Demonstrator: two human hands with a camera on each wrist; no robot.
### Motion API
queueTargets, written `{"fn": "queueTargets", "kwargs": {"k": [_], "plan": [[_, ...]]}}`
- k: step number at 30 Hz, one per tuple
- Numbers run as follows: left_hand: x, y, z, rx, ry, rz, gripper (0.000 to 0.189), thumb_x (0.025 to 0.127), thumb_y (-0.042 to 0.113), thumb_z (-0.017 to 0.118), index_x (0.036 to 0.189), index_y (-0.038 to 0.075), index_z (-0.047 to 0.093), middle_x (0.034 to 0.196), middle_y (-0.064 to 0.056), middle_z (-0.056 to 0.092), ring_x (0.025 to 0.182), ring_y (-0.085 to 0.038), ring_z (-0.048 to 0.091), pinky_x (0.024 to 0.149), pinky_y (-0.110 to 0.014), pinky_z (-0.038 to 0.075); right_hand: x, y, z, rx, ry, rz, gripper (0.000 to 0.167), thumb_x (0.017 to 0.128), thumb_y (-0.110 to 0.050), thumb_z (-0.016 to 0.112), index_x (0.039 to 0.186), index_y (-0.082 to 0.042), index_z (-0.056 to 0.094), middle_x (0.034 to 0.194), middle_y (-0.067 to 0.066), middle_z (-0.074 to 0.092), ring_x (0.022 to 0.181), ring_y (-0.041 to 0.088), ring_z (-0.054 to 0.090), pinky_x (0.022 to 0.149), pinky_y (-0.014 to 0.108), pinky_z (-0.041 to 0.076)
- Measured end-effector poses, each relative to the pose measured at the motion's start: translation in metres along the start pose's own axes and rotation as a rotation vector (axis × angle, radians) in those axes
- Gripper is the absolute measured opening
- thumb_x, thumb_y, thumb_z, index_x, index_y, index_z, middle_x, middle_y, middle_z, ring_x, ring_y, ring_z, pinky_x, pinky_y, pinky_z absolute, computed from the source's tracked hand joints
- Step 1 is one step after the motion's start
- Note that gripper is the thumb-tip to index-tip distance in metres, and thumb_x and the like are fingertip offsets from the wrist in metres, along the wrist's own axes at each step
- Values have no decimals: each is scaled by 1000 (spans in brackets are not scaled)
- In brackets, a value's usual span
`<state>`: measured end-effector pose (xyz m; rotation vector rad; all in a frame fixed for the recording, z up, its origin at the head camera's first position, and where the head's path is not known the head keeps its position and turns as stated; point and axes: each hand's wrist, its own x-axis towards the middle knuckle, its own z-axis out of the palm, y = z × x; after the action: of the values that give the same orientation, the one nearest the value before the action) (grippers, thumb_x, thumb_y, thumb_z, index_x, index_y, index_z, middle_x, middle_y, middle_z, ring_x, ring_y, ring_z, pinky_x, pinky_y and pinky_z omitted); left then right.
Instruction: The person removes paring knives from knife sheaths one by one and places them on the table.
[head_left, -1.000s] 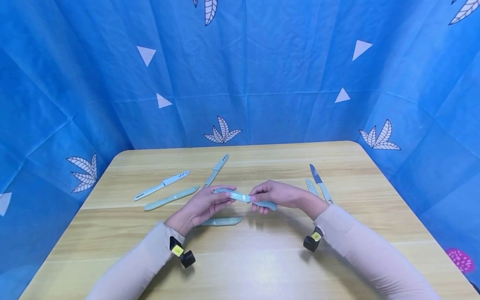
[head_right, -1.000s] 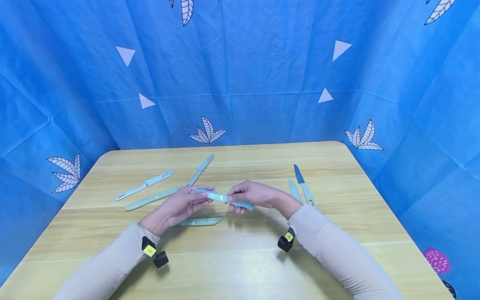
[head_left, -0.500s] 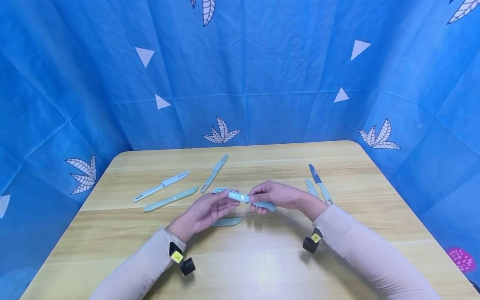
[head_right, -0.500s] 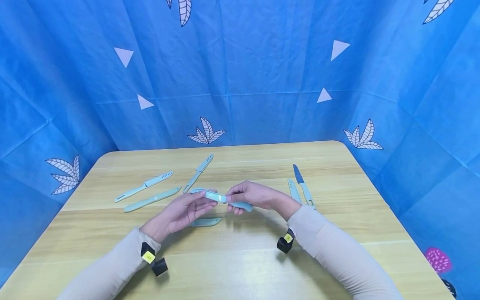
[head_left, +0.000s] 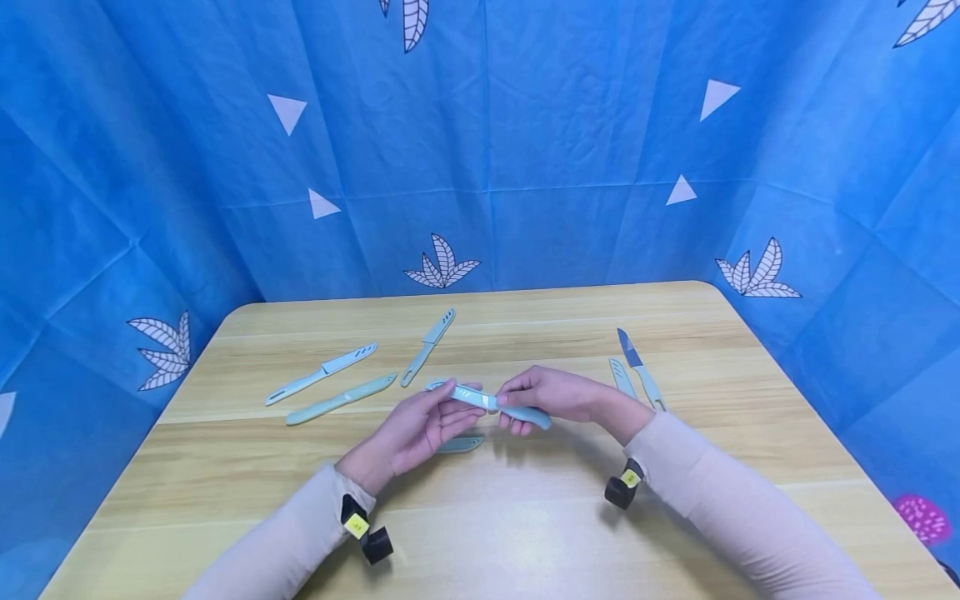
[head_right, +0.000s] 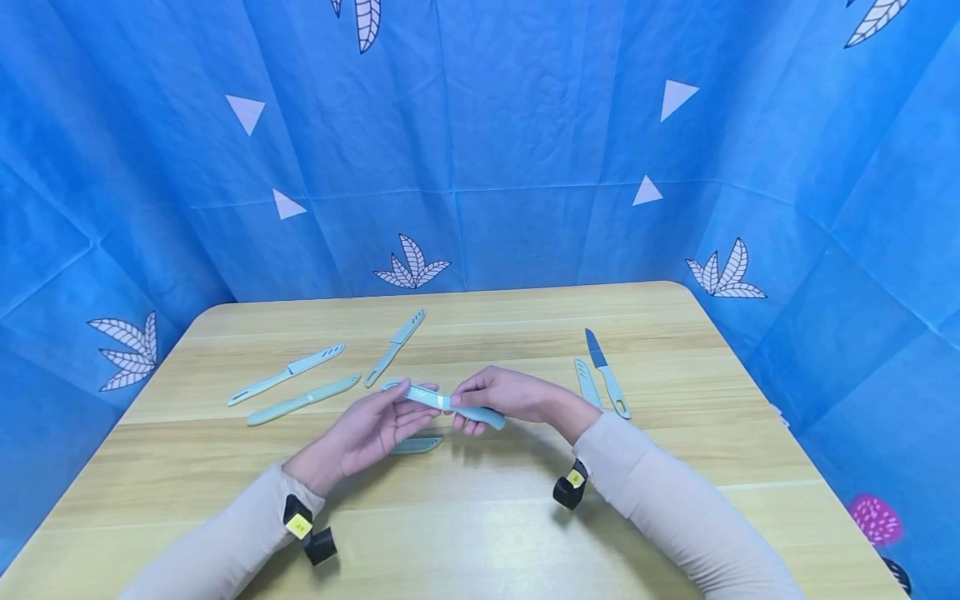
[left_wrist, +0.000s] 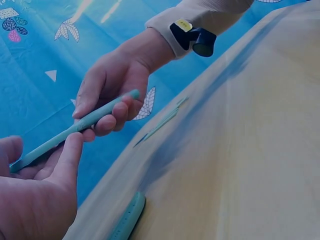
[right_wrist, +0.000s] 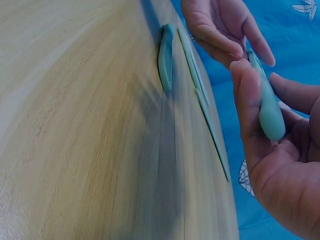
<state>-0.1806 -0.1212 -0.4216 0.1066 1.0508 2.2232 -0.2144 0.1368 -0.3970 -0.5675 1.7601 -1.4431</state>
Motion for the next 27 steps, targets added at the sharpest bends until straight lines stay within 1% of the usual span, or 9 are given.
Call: {"fn": "queueTargets", "kwargs": {"k": [6, 10, 15, 19, 23, 27], "plan": [[0, -3, 1, -48, 1, 8, 44, 106, 29, 42, 132, -6, 50, 126, -26, 59, 121, -34, 56, 113, -43, 33, 0, 0, 2, 8, 3, 6, 34, 102, -16, 53, 120, 13, 59, 100, 28, 67, 77, 22, 68, 73, 34, 61], [-1, -5, 1, -60, 4, 10, 44, 107, 29, 41, 132, -7, 50, 124, -26, 60, 120, -33, 58, 111, -41, 38, 0, 0, 3, 16, -5, 11, 34, 102, -14, 53, 121, 13, 58, 102, 29, 66, 78, 22, 68, 74, 33, 61], [-1, -8, 2, -69, 22, 13, 44, 106, 28, 43, 131, -8, 49, 123, -26, 61, 118, -33, 59, 107, -38, 43, -1, 1, 3, 33, -9, 18, 31, 101, -13, 54, 120, 11, 59, 106, 33, 64, 83, 25, 69, 79, 36, 61], [-1, -10, 2, -63, 29, 24, 44, 106, 28, 44, 131, -8, 48, 123, -26, 61, 118, -33, 58, 107, -39, 44, 0, 2, 2, 29, -6, 24, 28, 101, -12, 54, 118, 9, 61, 106, 33, 63, 84, 27, 69, 80, 38, 61], [-1, -11, 1, -62, 34, 42, 43, 106, 27, 45, 129, -8, 51, 122, -26, 62, 118, -33, 59, 107, -39, 43, 0, 2, 3, 24, -4, 23, 27, 101, -12, 55, 118, 8, 62, 105, 32, 64, 84, 28, 69, 78, 36, 61], [-1, -12, 1, -72, 49, 49, 41, 106, 27, 45, 127, -7, 54, 121, -25, 63, 117, -32, 60, 107, -37, 43, -1, 2, 3, 18, -7, 20, 29, 101, -13, 55, 118, 10, 61, 104, 31, 65, 85, 29, 69, 77, 35, 61]]}}
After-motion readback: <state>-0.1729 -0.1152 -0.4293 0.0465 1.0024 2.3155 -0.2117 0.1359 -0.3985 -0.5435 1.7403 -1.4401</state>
